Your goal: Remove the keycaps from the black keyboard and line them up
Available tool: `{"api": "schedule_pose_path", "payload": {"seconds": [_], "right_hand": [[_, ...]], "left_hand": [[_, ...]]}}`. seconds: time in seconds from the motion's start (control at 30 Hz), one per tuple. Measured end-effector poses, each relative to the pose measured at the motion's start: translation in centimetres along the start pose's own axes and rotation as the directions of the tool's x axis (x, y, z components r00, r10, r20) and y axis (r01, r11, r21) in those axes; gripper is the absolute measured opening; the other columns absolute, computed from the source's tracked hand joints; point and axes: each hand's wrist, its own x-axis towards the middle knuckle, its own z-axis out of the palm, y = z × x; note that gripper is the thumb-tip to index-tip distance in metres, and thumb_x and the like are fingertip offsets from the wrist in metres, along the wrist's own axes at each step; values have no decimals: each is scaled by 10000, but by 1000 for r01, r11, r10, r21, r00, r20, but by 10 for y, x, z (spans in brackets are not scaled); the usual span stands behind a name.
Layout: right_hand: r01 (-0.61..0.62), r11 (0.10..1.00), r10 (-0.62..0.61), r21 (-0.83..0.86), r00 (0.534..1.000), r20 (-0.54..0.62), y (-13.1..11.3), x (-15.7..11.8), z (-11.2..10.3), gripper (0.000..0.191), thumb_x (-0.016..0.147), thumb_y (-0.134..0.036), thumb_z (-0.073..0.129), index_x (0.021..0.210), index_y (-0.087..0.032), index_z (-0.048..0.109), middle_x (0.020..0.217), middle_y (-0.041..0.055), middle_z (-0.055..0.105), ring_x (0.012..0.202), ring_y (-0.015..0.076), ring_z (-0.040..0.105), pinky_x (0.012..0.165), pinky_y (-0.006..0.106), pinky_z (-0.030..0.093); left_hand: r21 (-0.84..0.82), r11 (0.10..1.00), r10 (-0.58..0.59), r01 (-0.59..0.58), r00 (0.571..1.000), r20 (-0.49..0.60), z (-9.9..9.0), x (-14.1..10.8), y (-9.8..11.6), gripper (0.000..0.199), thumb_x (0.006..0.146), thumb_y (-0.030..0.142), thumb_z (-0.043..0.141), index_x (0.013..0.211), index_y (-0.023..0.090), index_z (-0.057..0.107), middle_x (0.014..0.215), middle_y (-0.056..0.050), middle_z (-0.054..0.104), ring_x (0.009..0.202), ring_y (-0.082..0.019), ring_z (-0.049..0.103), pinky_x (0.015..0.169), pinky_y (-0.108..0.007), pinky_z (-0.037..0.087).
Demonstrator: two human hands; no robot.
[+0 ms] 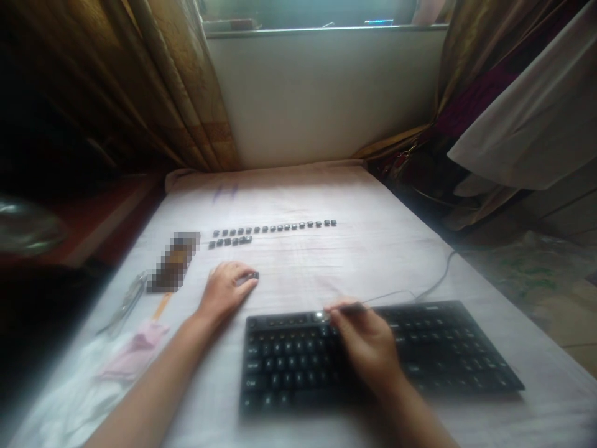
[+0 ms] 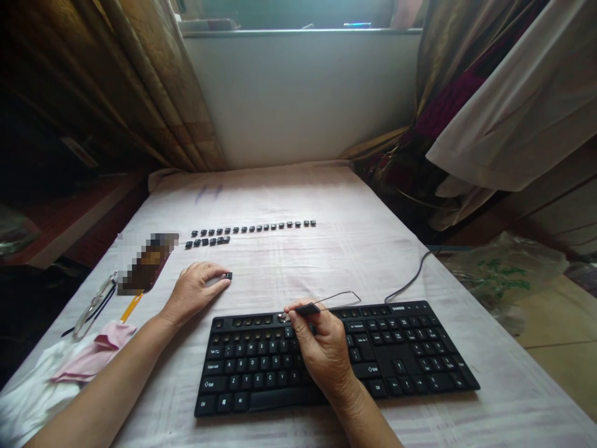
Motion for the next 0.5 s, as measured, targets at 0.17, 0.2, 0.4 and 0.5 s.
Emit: {"api": "schedule_pose_path", "payload": {"seconds": [0.17, 0.2, 0.4, 0.5], "right_hand": [[11, 1000, -11, 14, 1000, -1, 1, 0, 1, 59, 843, -203, 666, 868, -226, 713, 794, 24, 765, 705, 204, 736, 667, 314, 621], [13, 1000, -13, 15, 1000, -2, 1, 0, 1, 62, 842, -198, 666, 874, -227, 710, 797, 23, 765, 706, 201, 736, 668, 311, 621], [11, 1000, -11, -6, 1000, -7, 2, 0, -1, 50, 845, -222, 662, 860, -224, 709, 787, 34, 762, 695, 206, 732, 659, 322, 628], [13, 1000, -13, -14, 1000, -15, 3, 1, -2, 57, 847, -223, 658, 862, -227, 712, 787, 34, 760, 695, 207, 731, 659, 324, 629]], "left_hand": [[84, 996, -27, 35, 996, -90, -7, 38, 0, 162, 808, 352, 670, 938, 294, 748, 1072, -47, 693, 1044, -287, 571, 929, -437, 405], [100, 994, -33, 43, 994, -104, -8, 48, -1, 164, 810, 355, 673, 939, 290, 751, 1102, -56, 682, 1068, -296, 555, 944, -447, 390], [158, 985, -58, 74, 993, -99, -1, 89, -8, 134, 792, 330, 694, 899, 292, 765, 1131, -68, 659, 1095, -318, 523, 937, -465, 369], [174, 982, -63, 78, 994, -90, 4, 95, -13, 137, 789, 339, 692, 899, 303, 764, 1159, -64, 646, 1108, -317, 511, 949, -466, 355]]}}
